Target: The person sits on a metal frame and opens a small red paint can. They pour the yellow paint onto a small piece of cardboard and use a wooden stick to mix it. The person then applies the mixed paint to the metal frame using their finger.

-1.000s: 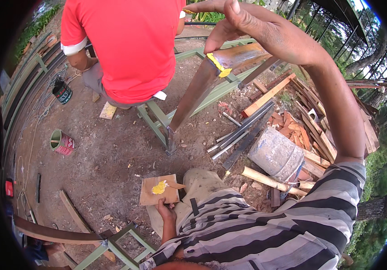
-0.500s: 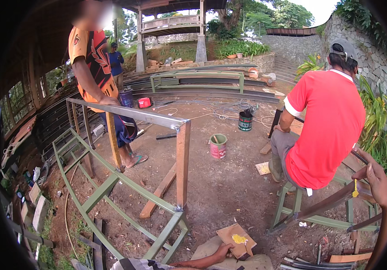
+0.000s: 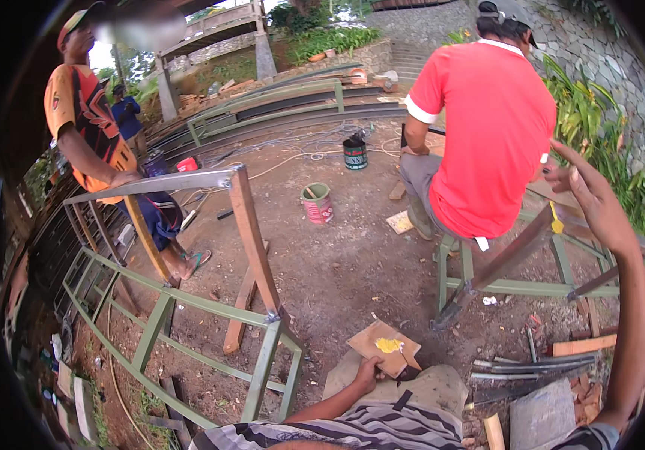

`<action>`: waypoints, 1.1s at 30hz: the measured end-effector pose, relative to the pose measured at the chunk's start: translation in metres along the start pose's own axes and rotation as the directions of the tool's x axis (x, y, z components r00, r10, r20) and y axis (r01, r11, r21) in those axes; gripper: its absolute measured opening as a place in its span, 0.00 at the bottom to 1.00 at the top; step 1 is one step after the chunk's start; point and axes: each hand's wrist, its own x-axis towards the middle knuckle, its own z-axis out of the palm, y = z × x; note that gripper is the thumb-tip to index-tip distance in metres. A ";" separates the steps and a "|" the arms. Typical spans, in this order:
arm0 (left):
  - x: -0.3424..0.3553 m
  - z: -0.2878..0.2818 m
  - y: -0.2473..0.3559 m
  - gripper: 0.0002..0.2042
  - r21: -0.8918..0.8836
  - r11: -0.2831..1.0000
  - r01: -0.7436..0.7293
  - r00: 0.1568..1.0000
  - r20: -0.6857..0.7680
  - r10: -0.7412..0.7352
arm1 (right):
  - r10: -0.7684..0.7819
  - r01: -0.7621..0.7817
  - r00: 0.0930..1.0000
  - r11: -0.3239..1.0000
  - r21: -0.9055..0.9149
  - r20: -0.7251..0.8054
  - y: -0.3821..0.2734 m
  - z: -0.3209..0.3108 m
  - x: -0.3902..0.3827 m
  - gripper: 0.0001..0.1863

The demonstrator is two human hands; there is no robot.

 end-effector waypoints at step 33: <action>-0.063 0.016 0.048 0.05 0.214 0.977 0.019 0.993 -0.116 0.006 | 0.552 -0.449 0.775 0.824 0.344 -0.310 0.107 0.373 -0.259 0.30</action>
